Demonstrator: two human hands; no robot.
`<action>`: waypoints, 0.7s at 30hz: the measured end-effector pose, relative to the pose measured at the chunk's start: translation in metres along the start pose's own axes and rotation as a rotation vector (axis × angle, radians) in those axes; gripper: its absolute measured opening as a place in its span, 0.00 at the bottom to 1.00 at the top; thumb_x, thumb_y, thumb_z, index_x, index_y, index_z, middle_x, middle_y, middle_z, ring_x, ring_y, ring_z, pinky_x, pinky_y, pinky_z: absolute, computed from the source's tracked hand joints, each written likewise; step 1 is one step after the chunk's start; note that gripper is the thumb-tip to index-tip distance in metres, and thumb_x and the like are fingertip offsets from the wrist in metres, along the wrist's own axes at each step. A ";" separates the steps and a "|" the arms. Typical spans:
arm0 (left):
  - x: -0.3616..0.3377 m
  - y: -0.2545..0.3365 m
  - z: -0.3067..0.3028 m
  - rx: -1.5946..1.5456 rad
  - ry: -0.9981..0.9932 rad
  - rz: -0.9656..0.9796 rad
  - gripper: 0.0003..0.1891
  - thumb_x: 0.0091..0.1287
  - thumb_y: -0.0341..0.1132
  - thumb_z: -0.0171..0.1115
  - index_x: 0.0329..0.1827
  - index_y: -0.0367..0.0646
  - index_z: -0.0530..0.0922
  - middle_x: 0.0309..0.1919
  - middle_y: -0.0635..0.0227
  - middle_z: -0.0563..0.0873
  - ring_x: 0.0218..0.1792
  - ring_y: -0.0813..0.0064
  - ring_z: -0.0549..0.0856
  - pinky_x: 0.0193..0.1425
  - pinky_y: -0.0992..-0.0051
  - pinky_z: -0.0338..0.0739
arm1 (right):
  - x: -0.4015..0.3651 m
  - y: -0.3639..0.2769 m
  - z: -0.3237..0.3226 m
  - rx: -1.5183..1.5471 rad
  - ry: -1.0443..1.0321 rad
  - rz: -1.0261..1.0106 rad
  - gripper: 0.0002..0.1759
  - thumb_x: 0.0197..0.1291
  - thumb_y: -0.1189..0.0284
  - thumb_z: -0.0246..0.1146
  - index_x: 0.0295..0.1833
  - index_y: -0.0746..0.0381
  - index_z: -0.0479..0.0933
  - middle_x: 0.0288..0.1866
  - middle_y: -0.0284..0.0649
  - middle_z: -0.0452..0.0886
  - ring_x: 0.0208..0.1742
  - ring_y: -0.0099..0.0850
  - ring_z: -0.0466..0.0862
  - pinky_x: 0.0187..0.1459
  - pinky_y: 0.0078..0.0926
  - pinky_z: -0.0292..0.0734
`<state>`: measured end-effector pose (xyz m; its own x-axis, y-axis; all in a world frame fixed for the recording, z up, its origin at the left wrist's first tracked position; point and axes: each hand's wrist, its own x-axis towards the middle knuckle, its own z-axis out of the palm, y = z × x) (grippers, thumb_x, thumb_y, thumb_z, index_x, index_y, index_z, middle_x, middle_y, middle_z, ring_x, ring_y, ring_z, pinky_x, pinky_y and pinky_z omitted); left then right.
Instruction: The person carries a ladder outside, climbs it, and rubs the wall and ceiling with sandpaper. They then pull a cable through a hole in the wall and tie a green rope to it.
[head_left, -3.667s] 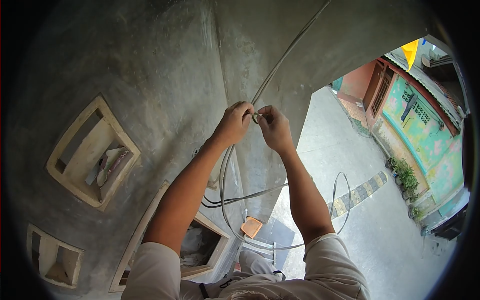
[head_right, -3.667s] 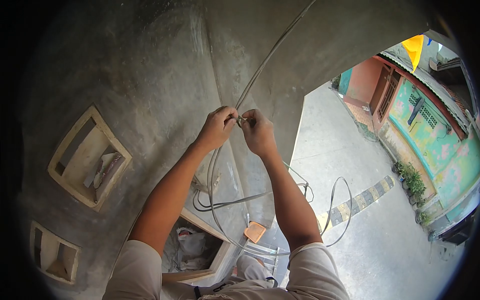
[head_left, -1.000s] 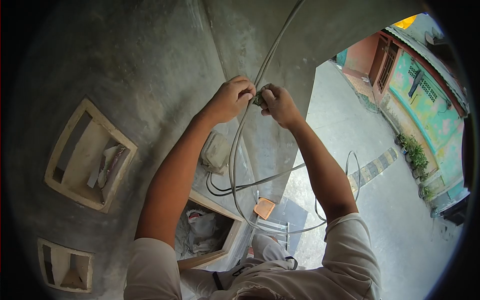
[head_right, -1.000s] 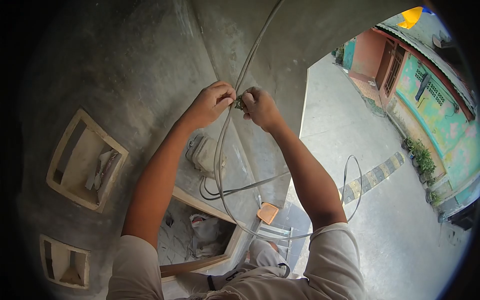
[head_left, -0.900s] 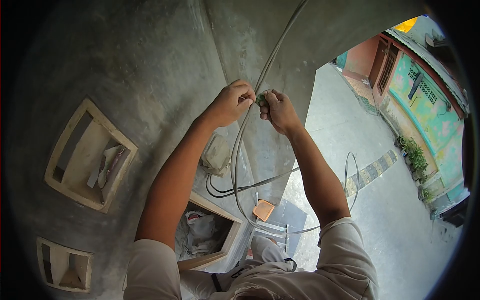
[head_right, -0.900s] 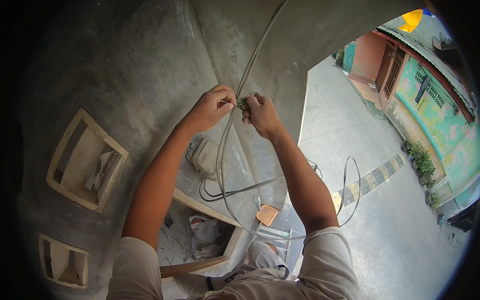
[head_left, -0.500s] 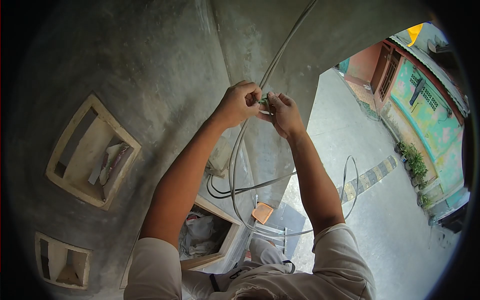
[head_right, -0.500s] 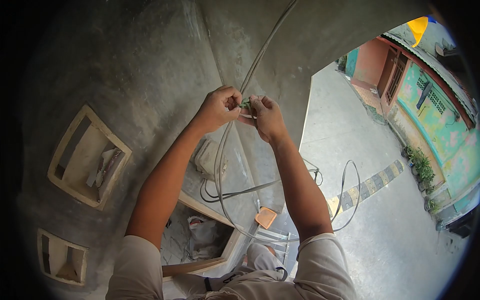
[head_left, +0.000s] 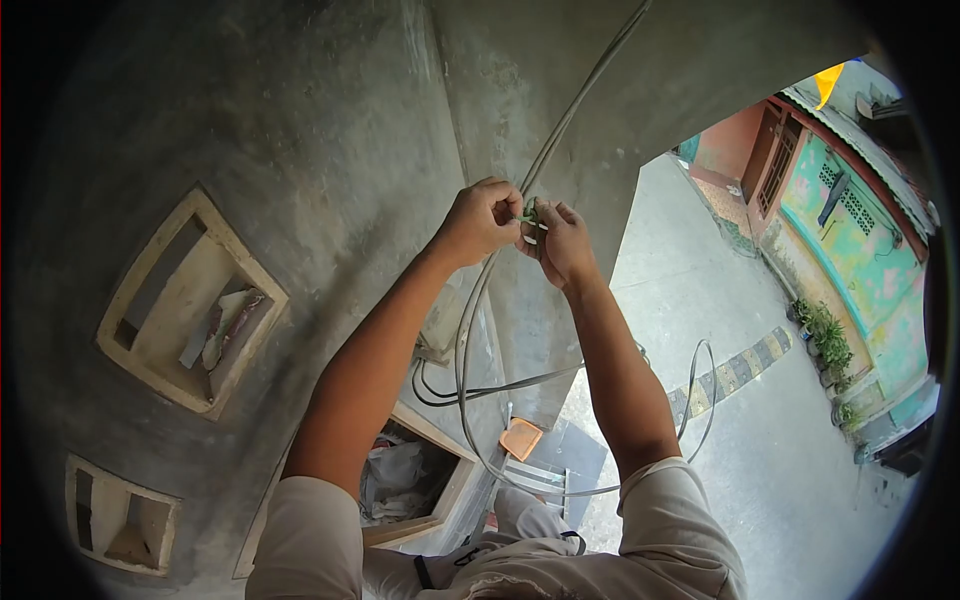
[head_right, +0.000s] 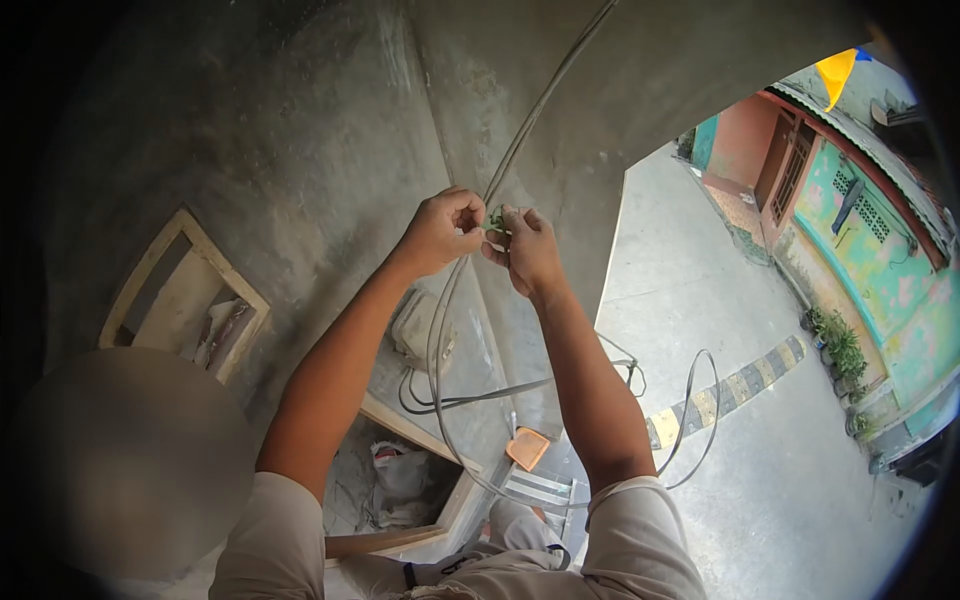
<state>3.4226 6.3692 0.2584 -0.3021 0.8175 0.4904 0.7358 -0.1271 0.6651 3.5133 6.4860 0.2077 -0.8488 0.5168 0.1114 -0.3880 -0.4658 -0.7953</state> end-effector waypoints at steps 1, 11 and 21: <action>0.000 -0.002 0.002 -0.008 0.011 -0.006 0.07 0.52 0.20 0.61 0.30 0.38 0.73 0.32 0.73 0.73 0.30 0.85 0.75 0.36 0.82 0.72 | -0.006 0.005 0.004 0.009 0.111 -0.025 0.07 0.66 0.71 0.56 0.47 0.61 0.72 0.35 0.33 0.76 0.31 0.22 0.77 0.34 0.23 0.79; -0.001 0.000 0.002 0.193 0.084 0.119 0.08 0.48 0.19 0.59 0.30 0.39 0.72 0.29 0.68 0.74 0.28 0.78 0.76 0.34 0.76 0.73 | 0.000 -0.026 -0.003 -0.443 0.036 -0.079 0.17 0.72 0.61 0.49 0.42 0.65 0.72 0.31 0.39 0.77 0.20 0.25 0.79 0.21 0.21 0.80; -0.006 0.003 0.010 0.142 0.169 0.110 0.08 0.49 0.19 0.59 0.30 0.39 0.71 0.29 0.67 0.72 0.27 0.76 0.74 0.32 0.75 0.71 | -0.026 -0.014 0.003 -0.029 0.082 -0.236 0.16 0.71 0.60 0.52 0.44 0.63 0.69 0.46 0.41 0.75 0.32 0.31 0.84 0.27 0.22 0.78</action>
<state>3.4324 6.3698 0.2517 -0.3037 0.6957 0.6510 0.8442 -0.1202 0.5223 3.5393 6.4771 0.2173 -0.7036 0.6659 0.2480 -0.5602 -0.3051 -0.7701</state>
